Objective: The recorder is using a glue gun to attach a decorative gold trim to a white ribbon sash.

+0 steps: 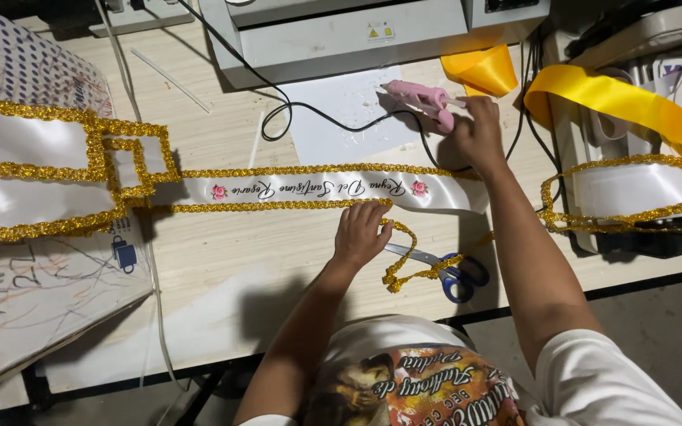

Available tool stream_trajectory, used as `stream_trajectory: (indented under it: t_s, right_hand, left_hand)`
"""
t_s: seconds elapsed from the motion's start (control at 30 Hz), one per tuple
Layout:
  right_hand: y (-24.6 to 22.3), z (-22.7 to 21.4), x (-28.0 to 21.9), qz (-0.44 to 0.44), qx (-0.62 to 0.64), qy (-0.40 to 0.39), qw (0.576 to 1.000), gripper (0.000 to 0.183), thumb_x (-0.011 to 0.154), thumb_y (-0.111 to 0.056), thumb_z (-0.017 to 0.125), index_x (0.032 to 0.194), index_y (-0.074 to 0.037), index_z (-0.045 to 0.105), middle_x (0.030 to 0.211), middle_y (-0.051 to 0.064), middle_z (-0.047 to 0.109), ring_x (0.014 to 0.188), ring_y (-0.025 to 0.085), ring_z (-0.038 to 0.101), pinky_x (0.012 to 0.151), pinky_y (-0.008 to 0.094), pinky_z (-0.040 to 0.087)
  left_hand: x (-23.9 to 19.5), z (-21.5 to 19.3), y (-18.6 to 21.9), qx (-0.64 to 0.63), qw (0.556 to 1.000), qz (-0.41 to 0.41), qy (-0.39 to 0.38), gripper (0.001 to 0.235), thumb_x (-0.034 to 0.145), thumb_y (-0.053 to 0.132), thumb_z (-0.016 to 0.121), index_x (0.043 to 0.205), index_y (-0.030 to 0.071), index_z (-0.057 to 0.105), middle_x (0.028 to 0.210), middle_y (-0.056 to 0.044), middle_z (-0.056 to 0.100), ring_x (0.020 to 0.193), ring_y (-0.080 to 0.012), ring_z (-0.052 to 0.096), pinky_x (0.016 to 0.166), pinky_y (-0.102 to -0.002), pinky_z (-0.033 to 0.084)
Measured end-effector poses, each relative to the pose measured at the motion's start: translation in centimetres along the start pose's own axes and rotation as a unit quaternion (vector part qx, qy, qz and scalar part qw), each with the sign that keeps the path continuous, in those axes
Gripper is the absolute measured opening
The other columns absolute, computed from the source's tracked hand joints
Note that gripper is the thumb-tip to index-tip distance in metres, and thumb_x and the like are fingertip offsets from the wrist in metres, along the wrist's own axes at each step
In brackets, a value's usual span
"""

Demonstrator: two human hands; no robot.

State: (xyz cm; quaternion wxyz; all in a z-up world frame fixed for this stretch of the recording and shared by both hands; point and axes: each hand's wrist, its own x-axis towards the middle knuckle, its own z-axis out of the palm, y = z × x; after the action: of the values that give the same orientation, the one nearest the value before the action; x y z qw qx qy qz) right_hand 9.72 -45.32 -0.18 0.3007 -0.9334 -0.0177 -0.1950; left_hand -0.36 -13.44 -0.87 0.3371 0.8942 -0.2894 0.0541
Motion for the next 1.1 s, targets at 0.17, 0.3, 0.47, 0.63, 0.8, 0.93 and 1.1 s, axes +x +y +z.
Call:
stream_trajectory:
  t_s: [0.17,0.3,0.47,0.63,0.8,0.93,1.1]
  right_hand:
    - [-4.7,-0.4,2.6,-0.011,0.008,-0.04,0.999,0.049,0.083,-0.017,0.086,0.124,0.001,0.065,0.124,0.022,0.06,0.109,0.039,0.062,0.093,0.045,0.05]
    - [-3.8,0.4,4.2,0.114,0.057,-0.137,0.982,0.032,0.096,-0.017,0.074,0.123,-0.003,0.066,0.11,0.016,0.07,0.096,0.03,0.071,0.085,0.042,0.056]
    - [-5.0,-1.7,5.9,0.058,-0.045,-0.155,0.985,0.026,0.102,-0.019,0.073,0.111,0.0,0.06,0.097,0.017,0.068,0.084,0.036,0.067,0.075,0.046,0.052]
    - [-5.2,-2.3,6.2,-0.038,-0.077,-0.135,0.987,0.027,0.099,-0.017,0.074,0.117,-0.002,0.06,0.105,0.016,0.069,0.094,0.039,0.066,0.085,0.049,0.045]
    - [-5.2,-3.8,6.2,-0.062,-0.191,-0.174,0.964,0.032,0.088,-0.015,0.079,0.115,-0.006,0.064,0.108,0.013,0.067,0.103,0.035,0.065,0.087,0.05,0.043]
    - [-2.9,-6.3,6.4,-0.033,-0.14,-0.127,0.981,0.045,0.08,-0.016,0.086,0.12,-0.005,0.067,0.11,0.016,0.066,0.097,0.037,0.064,0.081,0.05,0.045]
    - [3.5,-9.6,4.4,0.155,0.23,-0.038,0.96,0.022,0.106,-0.009,0.077,0.127,-0.005,0.074,0.124,0.005,0.074,0.116,0.022,0.073,0.1,0.034,0.054]
  left_hand:
    - [0.2,-0.5,0.2,-0.005,1.0,0.014,0.013,0.036,0.087,0.019,0.07,0.121,0.009,0.066,0.12,-0.006,0.063,0.116,-0.0238,0.059,0.101,-0.042,0.046]
    - [0.2,-0.7,0.4,-0.001,1.0,0.011,0.012,0.04,0.083,0.014,0.067,0.123,0.009,0.065,0.122,-0.005,0.063,0.118,-0.0239,0.058,0.103,-0.042,0.045]
    - [0.2,-0.9,0.9,0.02,1.0,0.014,0.015,0.042,0.082,0.015,0.067,0.123,0.009,0.066,0.123,-0.005,0.063,0.119,-0.025,0.057,0.102,-0.043,0.043]
    - [0.3,-0.8,0.8,0.029,0.999,0.02,0.015,0.041,0.083,0.015,0.067,0.124,0.01,0.066,0.124,-0.004,0.062,0.124,-0.0238,0.056,0.106,-0.043,0.042]
    - [0.1,-0.4,0.5,0.039,0.999,0.023,0.004,0.041,0.083,0.017,0.067,0.123,0.008,0.065,0.123,-0.006,0.061,0.123,-0.025,0.055,0.104,-0.044,0.042]
    - [0.3,-0.8,0.8,0.027,0.999,0.022,0.003,0.041,0.082,0.018,0.068,0.122,0.009,0.065,0.123,-0.005,0.061,0.123,-0.025,0.056,0.101,-0.044,0.042]
    - [0.4,-1.0,1.1,0.059,0.998,0.035,0.009,0.044,0.083,0.017,0.069,0.126,0.009,0.066,0.121,-0.006,0.061,0.121,-0.0247,0.056,0.099,-0.045,0.042]
